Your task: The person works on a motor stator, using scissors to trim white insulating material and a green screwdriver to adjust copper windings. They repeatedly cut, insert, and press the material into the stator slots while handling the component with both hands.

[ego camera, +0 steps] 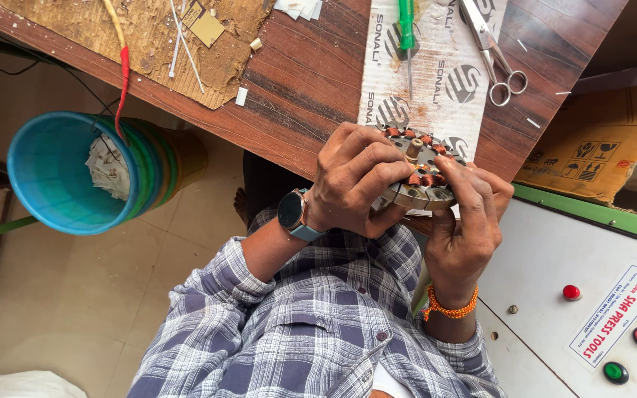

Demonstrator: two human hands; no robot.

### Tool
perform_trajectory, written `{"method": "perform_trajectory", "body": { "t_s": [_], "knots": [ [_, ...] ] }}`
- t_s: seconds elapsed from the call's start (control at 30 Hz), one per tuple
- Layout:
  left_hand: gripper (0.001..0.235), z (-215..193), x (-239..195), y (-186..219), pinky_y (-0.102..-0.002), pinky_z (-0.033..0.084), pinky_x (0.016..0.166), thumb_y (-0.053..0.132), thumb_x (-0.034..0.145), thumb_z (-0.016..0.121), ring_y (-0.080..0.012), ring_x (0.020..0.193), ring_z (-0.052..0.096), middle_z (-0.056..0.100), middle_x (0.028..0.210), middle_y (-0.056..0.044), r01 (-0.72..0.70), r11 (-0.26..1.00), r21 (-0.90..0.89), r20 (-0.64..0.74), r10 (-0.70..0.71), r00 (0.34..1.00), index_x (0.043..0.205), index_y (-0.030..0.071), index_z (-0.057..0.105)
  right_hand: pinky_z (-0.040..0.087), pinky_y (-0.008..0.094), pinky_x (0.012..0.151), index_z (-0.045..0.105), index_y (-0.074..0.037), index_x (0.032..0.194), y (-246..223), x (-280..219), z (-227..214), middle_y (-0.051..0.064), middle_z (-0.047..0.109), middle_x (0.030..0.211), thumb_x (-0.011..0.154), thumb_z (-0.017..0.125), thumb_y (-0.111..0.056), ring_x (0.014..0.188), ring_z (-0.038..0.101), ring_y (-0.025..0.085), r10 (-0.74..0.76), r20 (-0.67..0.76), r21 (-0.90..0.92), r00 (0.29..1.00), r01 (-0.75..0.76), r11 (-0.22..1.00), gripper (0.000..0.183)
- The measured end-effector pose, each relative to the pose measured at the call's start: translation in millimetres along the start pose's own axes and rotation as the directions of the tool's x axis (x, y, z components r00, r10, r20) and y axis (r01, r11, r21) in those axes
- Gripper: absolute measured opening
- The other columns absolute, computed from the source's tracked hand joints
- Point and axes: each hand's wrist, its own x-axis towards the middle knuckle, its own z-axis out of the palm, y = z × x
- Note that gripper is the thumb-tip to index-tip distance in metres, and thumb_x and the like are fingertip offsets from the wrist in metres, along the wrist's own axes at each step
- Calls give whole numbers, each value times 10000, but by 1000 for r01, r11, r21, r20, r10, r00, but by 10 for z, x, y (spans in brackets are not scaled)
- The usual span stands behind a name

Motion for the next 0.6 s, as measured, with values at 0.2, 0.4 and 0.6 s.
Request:
{"method": "perform_trajectory", "body": {
  "t_s": [0.2, 0.4, 0.6],
  "knots": [
    [386, -43, 73, 79, -433, 528, 872, 272, 821, 832, -291, 1017, 653, 690, 1053, -55, 68, 998, 5, 13, -68, 998, 1103, 87, 644, 490, 378, 1075, 658, -41, 1364, -67, 49, -22, 83, 706, 1285, 1059, 705, -133, 1193, 607, 283, 28, -6, -6, 1000, -28, 1000, 322],
    [475, -212, 140, 83, -430, 504, 939, 241, 830, 875, -284, 1086, 631, 654, 1157, -64, 111, 993, -41, 112, -106, 988, 1206, 99, 622, 493, 361, 1062, 663, -45, 1336, -66, 121, 45, 86, 712, 1300, 1078, 677, -144, 1246, 613, 274, -7, -69, 22, 998, 9, 1000, 277],
    [481, -115, 59, 21, -416, 491, 994, 199, 842, 848, -246, 1130, 592, 672, 1175, -31, 118, 993, 6, 152, -117, 981, 1247, 117, 601, 594, 337, 994, 641, -40, 1292, 367, 331, -176, 104, 701, 1260, 1147, 481, -404, 1148, 683, 218, -48, 31, 466, 998, 28, 884, 423]
  ]
}}
